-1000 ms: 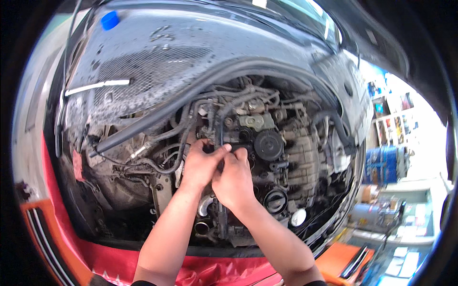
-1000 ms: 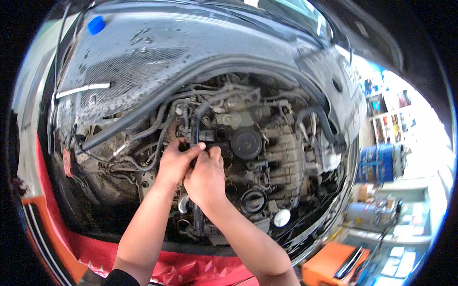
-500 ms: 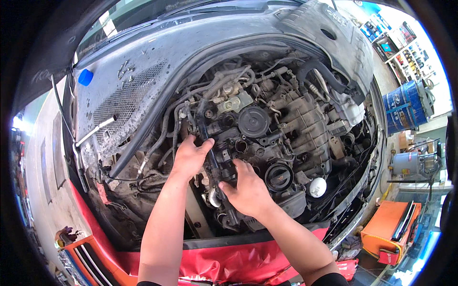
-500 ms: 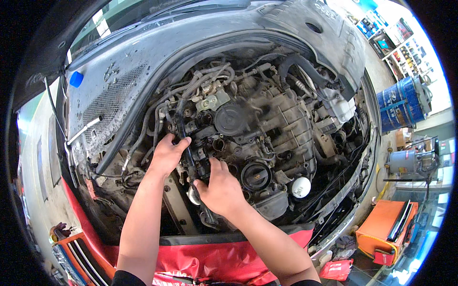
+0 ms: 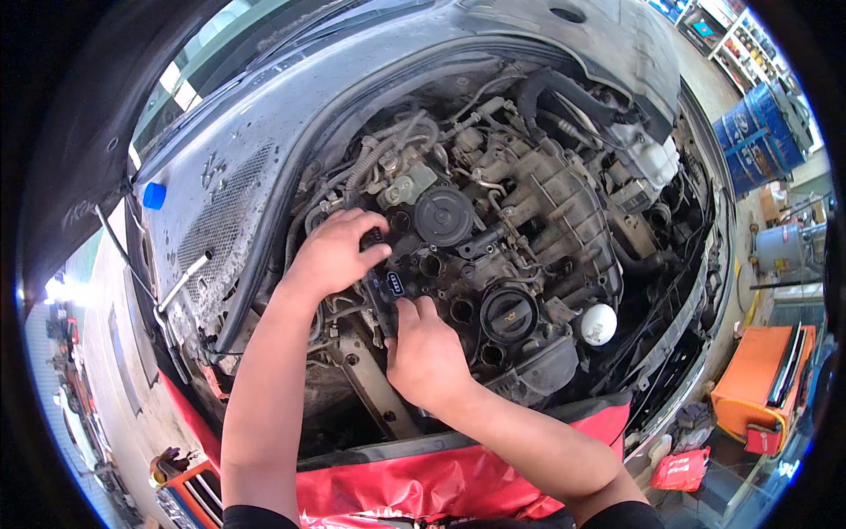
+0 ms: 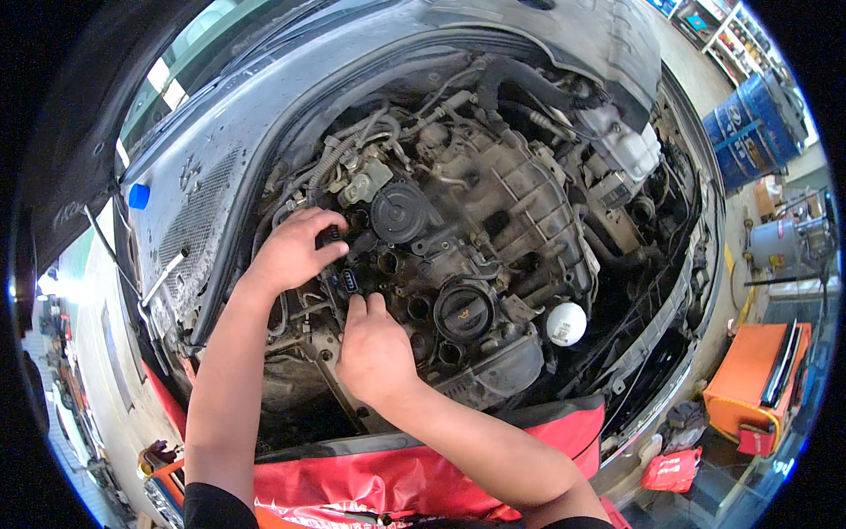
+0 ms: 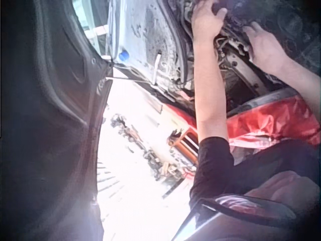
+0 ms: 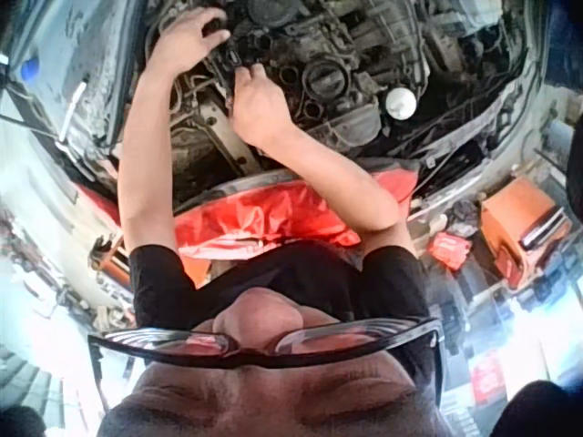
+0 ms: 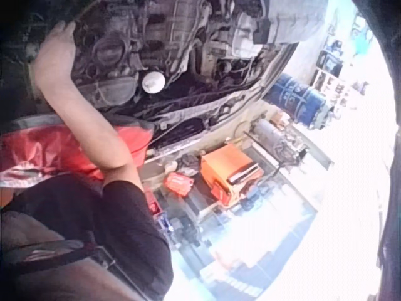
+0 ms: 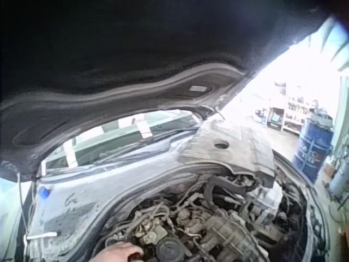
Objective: The person works on a car engine with the hood open, using hands to manipulate hoses and components within the engine bay. The person adjusts and repositions parts, appearing to perform maintenance or repair tasks.
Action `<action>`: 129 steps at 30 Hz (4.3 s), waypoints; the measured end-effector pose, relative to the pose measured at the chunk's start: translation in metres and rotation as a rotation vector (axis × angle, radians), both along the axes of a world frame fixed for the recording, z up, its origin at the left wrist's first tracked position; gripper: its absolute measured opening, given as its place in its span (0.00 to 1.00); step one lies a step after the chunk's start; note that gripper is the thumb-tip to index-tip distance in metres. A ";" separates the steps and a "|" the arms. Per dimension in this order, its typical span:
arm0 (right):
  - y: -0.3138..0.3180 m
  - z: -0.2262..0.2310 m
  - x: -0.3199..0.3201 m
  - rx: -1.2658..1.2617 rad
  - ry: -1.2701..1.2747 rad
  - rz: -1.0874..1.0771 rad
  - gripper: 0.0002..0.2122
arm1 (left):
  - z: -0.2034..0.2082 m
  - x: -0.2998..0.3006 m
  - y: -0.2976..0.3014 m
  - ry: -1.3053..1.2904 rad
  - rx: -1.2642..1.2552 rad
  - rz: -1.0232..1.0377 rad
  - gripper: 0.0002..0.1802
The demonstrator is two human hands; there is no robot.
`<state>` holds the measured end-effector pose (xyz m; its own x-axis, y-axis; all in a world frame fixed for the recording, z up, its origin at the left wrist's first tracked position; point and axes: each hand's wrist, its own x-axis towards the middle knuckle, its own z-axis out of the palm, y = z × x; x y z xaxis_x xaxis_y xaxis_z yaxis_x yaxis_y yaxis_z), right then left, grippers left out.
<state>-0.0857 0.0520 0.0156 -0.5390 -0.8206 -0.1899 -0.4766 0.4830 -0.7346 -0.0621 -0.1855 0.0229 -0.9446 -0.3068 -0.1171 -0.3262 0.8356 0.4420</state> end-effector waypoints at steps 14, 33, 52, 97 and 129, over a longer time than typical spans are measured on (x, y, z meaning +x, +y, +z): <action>0.201 0.013 0.095 -0.027 -0.206 0.852 0.08 | -0.010 0.001 -0.012 -0.074 0.097 0.002 0.18; 0.259 -0.032 0.194 0.556 -0.221 0.917 0.26 | -0.042 0.088 0.192 0.207 0.453 0.764 0.46; 0.329 -0.094 0.195 0.126 -0.499 0.793 0.12 | -0.066 0.086 0.199 0.540 1.046 0.881 0.47; -0.121 0.075 0.029 0.186 1.112 0.785 0.11 | -0.102 0.090 0.221 0.912 1.146 0.647 0.43; -0.173 0.074 0.032 0.379 0.823 0.223 0.20 | -0.105 0.093 0.218 0.933 1.252 0.604 0.45</action>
